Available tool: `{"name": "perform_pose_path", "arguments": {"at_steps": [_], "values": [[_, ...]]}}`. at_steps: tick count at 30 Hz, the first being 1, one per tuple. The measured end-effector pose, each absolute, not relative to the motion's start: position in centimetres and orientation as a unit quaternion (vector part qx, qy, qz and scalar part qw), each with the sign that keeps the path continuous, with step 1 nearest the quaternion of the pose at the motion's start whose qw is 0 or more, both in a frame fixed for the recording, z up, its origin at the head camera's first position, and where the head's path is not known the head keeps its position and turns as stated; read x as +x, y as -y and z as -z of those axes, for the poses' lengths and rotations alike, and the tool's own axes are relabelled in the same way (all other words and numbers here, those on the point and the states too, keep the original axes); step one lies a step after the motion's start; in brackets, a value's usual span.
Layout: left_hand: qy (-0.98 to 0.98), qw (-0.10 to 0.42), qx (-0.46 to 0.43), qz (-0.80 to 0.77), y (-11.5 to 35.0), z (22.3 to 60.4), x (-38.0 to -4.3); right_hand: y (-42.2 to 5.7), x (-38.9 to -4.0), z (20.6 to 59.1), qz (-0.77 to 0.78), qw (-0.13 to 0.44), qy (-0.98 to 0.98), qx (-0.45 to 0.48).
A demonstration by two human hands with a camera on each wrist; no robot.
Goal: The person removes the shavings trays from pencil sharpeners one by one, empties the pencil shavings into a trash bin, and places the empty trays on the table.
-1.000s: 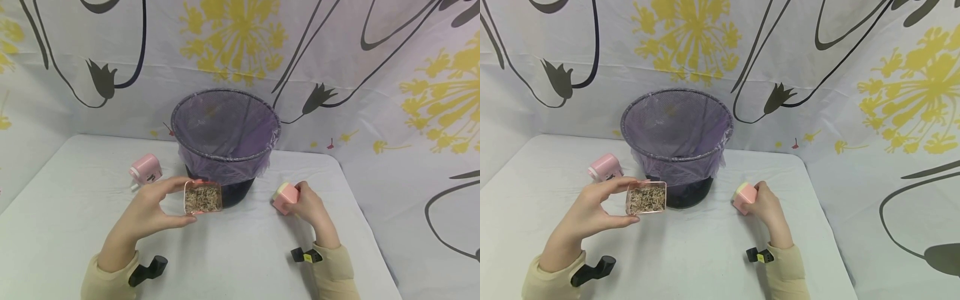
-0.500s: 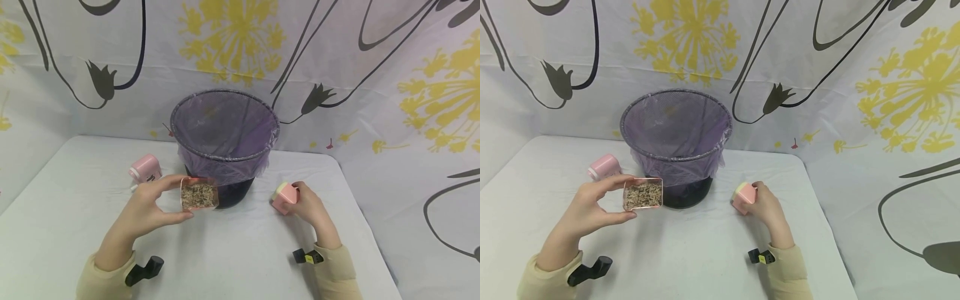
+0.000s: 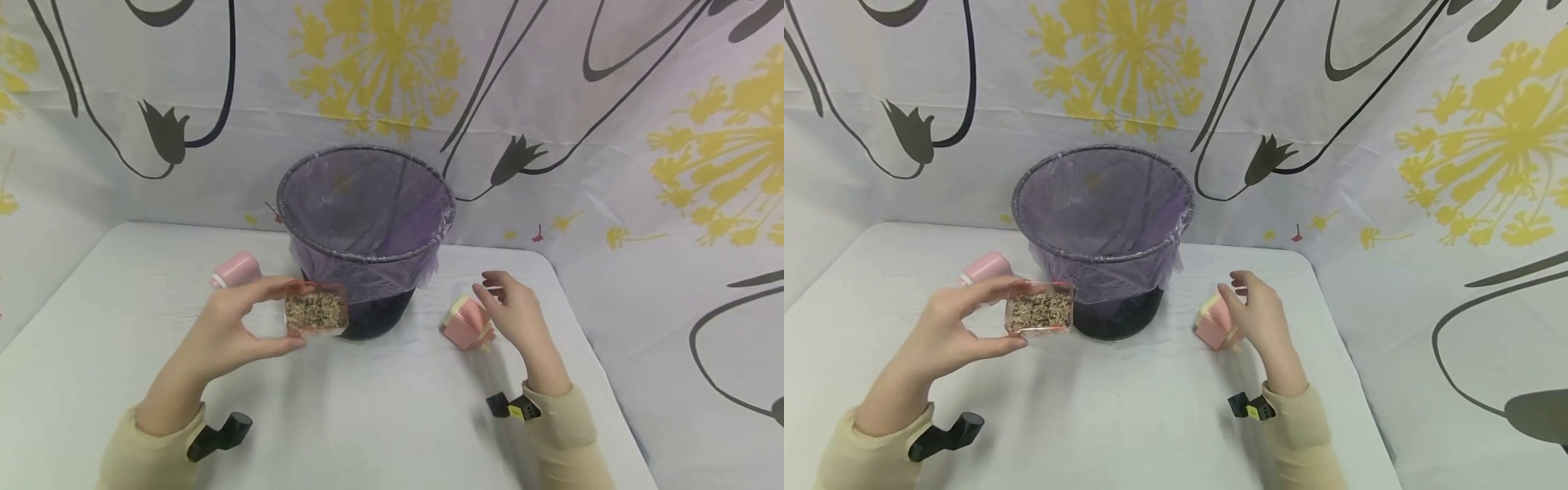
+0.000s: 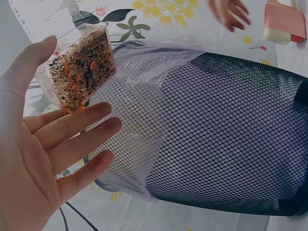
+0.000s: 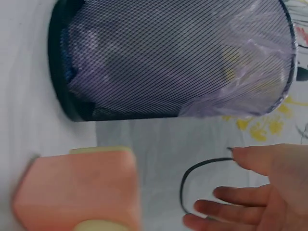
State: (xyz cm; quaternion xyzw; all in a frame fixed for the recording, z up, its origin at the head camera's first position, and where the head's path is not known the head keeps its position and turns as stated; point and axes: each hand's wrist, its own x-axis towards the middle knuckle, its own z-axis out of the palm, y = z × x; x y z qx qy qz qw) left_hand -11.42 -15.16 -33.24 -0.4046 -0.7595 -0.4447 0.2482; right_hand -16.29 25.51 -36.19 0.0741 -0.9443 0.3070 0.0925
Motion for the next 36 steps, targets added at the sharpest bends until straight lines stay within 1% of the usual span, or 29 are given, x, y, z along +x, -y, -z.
{"name": "perform_pose_path", "arguments": {"at_steps": [6, 8, 11, 21, 26, 28, 33, 36], "values": [[0.744, 0.27, -0.423, 0.443, 15.2, 32.5, -11.8, -24.9, -16.9, 34.1, -0.324, 0.179, 0.923, 0.103], [0.743, 0.281, -0.421, 0.438, 15.2, 32.1, -11.9, -24.8, -17.1, 33.4, -0.329, 0.194, 0.918, 0.111], [0.745, 0.294, -0.41, 0.436, 15.2, 31.6, -11.9, -24.5, -17.3, 32.4, -0.336, 0.202, 0.912, 0.122], [0.737, 0.326, -0.379, 0.454, 15.4, 30.7, -12.4, -23.3, -18.0, 29.3, -0.336, 0.207, 0.904, 0.163], [0.734, 0.329, -0.372, 0.463, 15.5, 30.2, -12.8, -22.7, -18.6, 27.9, -0.327, 0.185, 0.912, 0.163], [0.721, 0.321, -0.375, 0.485, 15.5, 29.9, -12.9, -22.6, -18.8, 27.5, -0.324, 0.172, 0.916, 0.161], [0.707, 0.315, -0.364, 0.518, 15.7, 29.3, -13.1, -22.2, -19.4, 27.0, -0.329, 0.139, 0.92, 0.161], [0.713, 0.316, -0.353, 0.517, 15.9, 28.9, -13.3, -22.0, -19.9, 26.9, -0.329, 0.131, 0.921, 0.165]]}}
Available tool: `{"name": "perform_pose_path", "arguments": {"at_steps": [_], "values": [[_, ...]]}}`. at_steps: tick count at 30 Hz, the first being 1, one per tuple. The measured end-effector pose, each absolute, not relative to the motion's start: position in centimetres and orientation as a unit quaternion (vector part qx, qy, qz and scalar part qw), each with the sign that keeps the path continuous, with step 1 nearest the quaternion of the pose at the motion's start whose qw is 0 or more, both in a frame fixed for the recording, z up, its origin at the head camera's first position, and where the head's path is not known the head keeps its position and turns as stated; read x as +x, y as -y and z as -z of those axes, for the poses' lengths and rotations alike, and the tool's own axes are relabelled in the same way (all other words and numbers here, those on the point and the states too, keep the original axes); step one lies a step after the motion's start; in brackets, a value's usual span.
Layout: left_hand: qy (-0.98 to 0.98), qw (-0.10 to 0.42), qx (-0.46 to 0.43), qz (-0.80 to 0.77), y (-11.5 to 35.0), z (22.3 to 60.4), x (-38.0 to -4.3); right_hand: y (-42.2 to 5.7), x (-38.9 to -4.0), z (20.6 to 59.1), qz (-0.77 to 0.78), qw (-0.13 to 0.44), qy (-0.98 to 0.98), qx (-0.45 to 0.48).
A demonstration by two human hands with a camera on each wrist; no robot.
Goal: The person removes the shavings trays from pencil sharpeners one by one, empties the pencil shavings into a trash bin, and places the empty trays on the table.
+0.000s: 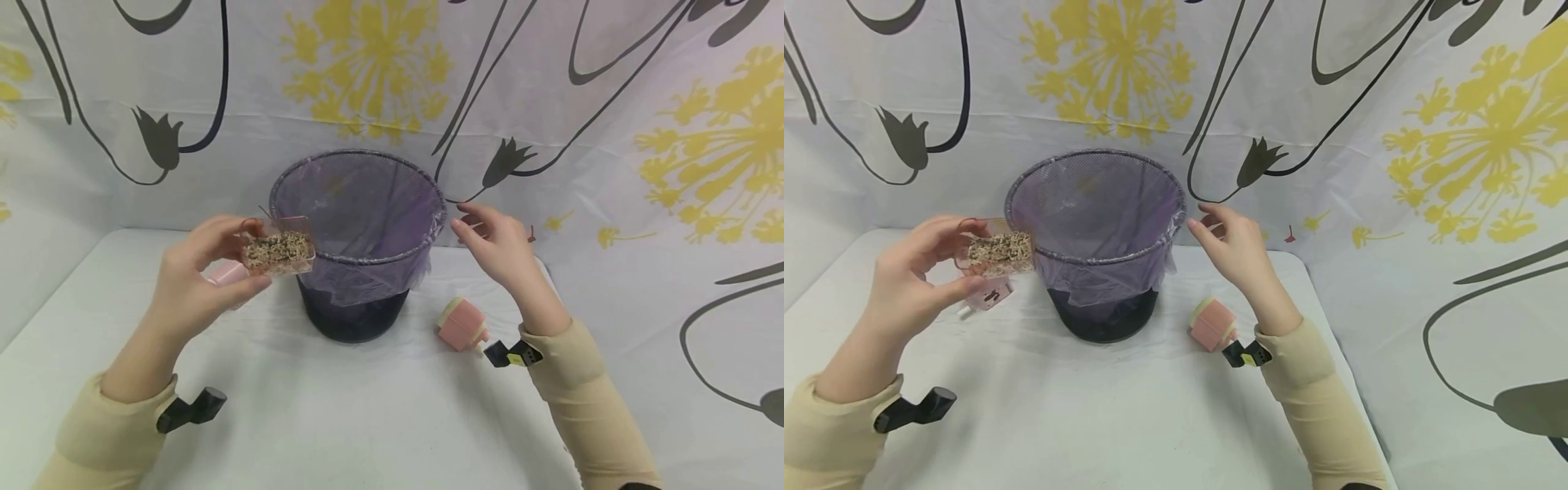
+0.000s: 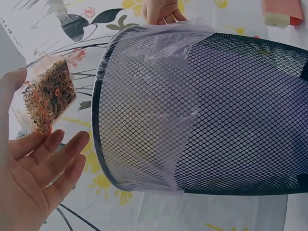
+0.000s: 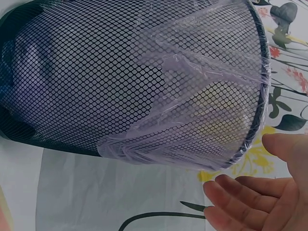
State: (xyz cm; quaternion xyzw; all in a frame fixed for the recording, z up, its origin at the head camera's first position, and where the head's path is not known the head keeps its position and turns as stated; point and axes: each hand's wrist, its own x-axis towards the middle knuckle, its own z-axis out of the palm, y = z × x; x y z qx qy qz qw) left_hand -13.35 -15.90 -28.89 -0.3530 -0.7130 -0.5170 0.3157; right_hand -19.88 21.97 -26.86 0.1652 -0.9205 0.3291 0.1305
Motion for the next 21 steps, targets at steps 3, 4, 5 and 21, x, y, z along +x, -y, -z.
{"name": "perform_pose_path", "arguments": {"at_steps": [3, 4, 5, 21], "values": [[0.721, 0.31, -0.343, 0.517, 16.1, 28.5, -13.5, -21.7, -20.3, 26.8, -0.332, 0.126, 0.919, 0.171], [0.723, 0.31, -0.338, 0.516, 16.1, 28.4, -13.6, -21.7, -20.5, 26.7, -0.334, 0.124, 0.918, 0.172], [0.727, 0.31, -0.331, 0.515, 16.2, 28.2, -13.6, -21.6, -20.6, 26.7, -0.336, 0.122, 0.918, 0.174], [0.738, 0.289, -0.268, 0.548, 15.7, 27.1, -15.0, -20.9, -22.3, 26.2, -0.415, 0.059, 0.895, 0.153]]}}
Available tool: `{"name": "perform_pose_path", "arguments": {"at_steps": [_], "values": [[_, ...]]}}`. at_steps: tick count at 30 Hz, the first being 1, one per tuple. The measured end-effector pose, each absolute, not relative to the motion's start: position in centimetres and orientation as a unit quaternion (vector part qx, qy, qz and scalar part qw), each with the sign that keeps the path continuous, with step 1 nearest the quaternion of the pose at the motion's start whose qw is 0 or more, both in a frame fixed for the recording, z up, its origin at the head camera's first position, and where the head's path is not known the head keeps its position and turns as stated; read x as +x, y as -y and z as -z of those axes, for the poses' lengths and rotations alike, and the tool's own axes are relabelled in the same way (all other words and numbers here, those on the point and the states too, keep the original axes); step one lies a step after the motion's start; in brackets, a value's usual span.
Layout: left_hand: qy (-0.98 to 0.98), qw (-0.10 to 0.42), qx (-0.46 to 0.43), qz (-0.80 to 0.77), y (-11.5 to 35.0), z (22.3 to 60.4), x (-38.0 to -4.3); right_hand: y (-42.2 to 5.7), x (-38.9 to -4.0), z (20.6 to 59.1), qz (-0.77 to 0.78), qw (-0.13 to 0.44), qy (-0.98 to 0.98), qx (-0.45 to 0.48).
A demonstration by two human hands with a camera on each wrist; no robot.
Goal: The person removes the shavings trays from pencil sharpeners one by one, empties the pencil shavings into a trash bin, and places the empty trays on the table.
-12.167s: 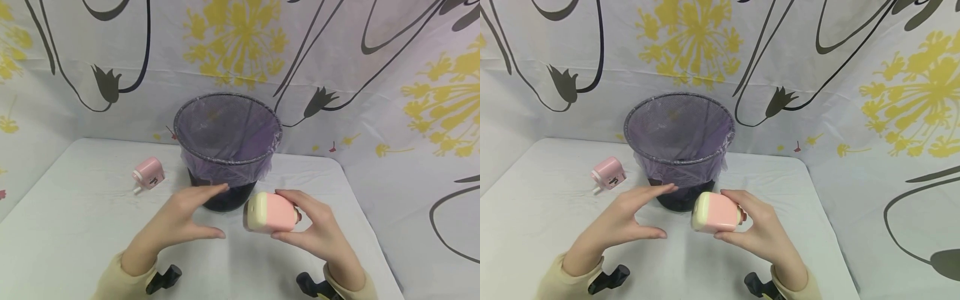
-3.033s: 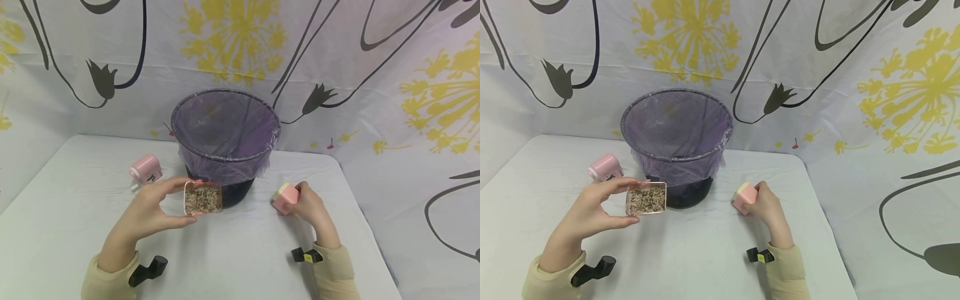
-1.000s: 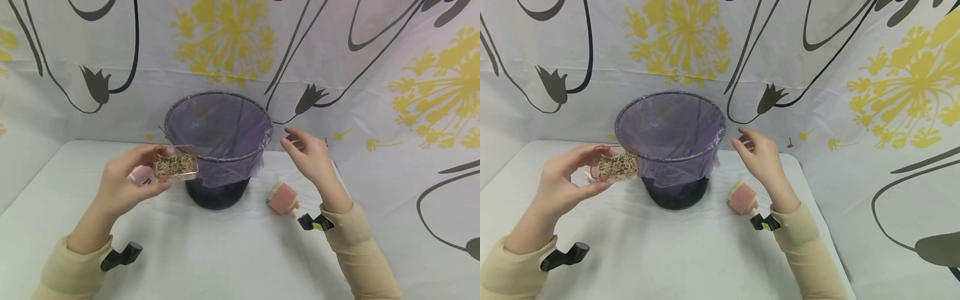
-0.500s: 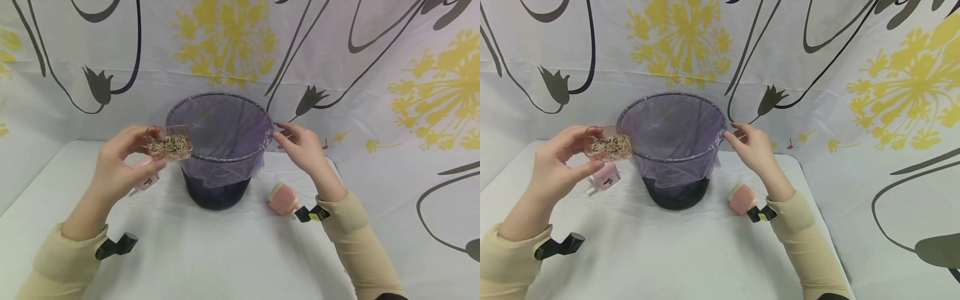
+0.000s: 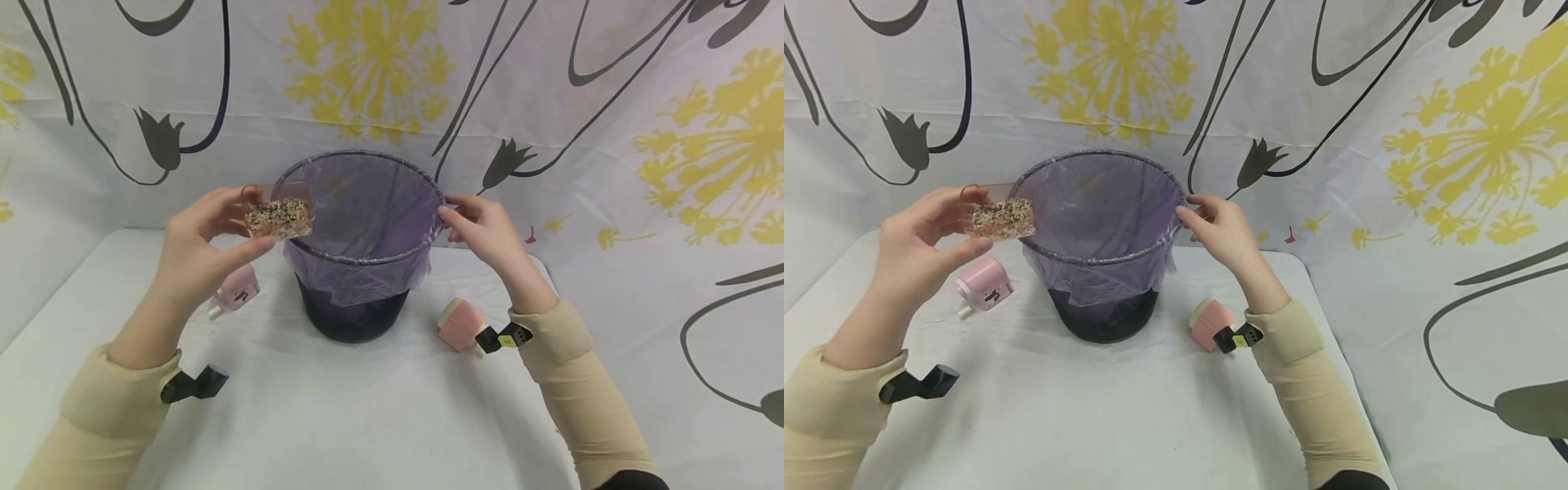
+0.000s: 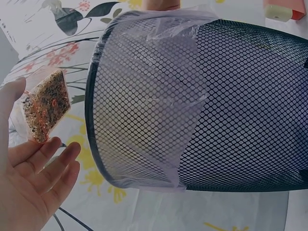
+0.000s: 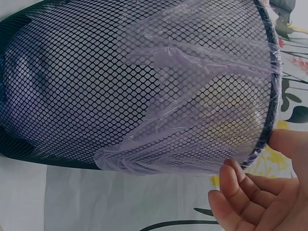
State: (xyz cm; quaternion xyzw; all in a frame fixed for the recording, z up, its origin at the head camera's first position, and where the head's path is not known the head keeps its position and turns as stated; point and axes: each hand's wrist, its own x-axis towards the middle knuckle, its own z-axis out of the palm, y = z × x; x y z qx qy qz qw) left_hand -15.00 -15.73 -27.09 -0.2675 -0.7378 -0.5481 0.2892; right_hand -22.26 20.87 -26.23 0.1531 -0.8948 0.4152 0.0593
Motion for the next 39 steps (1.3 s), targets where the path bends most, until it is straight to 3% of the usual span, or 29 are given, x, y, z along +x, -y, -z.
{"name": "perform_pose_path", "arguments": {"at_steps": [15, 29, 39], "values": [[0.727, 0.287, -0.256, 0.568, 14.9, 26.0, -17.3, -20.5, -22.2, 26.3, -0.484, 0.016, 0.865, 0.132], [0.745, 0.249, -0.193, 0.588, 14.1, 25.2, -20.3, -20.5, -22.1, 26.3, -0.493, 0.014, 0.859, 0.136], [0.761, 0.244, -0.194, 0.569, 13.5, 25.6, -21.8, -20.6, -22.0, 26.4, -0.494, 0.012, 0.859, 0.135]]}}
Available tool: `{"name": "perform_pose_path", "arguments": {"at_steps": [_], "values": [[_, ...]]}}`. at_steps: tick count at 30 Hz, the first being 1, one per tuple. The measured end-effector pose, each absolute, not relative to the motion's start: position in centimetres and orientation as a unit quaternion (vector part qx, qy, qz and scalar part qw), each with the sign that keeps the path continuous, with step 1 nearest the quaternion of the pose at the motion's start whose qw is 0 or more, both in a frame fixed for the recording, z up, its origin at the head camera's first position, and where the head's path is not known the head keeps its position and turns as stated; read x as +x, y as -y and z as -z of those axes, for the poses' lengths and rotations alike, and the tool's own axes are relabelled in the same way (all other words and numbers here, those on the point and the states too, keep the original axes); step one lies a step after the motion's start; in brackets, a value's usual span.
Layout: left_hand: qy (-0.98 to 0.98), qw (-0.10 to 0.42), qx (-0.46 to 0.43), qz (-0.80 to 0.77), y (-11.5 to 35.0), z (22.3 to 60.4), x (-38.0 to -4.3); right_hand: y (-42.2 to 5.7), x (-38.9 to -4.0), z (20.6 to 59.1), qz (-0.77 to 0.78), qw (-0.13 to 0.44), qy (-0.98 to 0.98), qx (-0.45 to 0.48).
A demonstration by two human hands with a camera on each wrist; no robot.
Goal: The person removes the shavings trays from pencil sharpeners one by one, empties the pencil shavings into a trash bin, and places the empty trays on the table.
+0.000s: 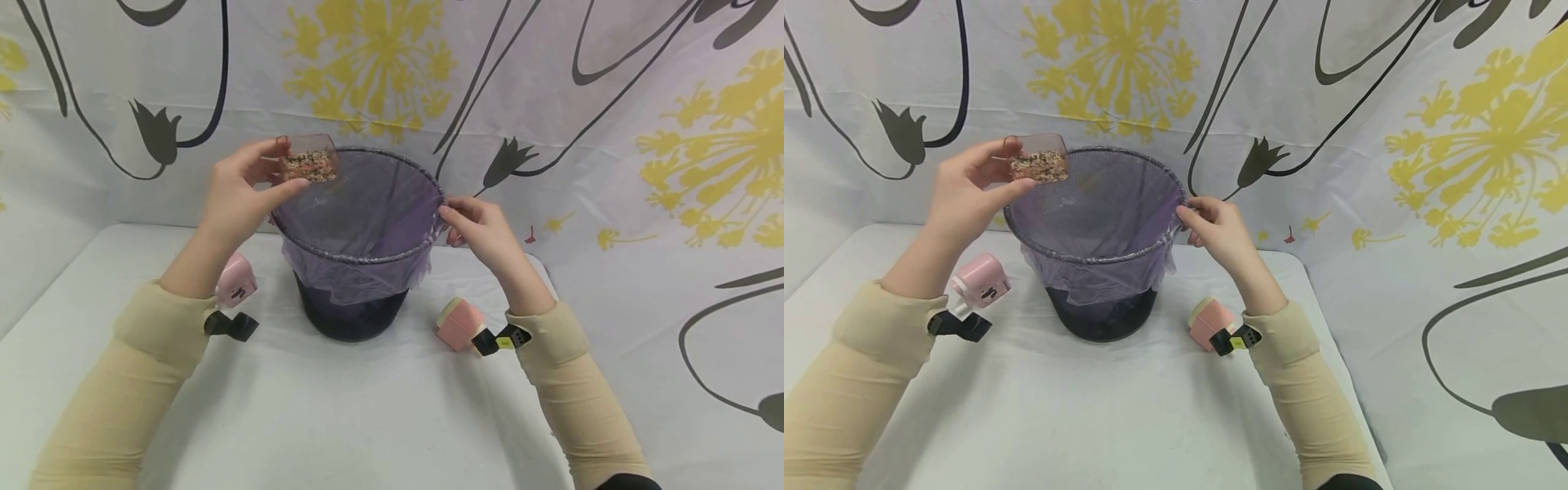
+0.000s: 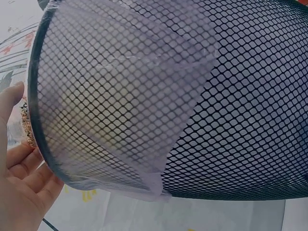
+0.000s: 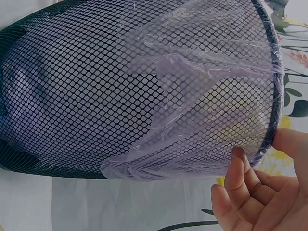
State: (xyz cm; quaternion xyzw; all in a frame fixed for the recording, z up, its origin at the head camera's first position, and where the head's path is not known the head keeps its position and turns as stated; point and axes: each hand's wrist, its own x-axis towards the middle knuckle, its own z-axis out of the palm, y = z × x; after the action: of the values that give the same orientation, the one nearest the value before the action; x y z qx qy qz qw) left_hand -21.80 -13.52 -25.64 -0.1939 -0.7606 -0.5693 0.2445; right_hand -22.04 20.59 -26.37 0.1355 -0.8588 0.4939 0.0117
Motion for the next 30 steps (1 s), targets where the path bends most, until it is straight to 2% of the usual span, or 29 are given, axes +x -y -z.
{"name": "perform_pose_path", "arguments": {"at_steps": [30], "values": [[0.829, 0.25, -0.184, 0.465, 13.1, 26.6, -23.0, -20.5, -22.2, 26.6, -0.495, 0.015, 0.859, 0.132]]}}
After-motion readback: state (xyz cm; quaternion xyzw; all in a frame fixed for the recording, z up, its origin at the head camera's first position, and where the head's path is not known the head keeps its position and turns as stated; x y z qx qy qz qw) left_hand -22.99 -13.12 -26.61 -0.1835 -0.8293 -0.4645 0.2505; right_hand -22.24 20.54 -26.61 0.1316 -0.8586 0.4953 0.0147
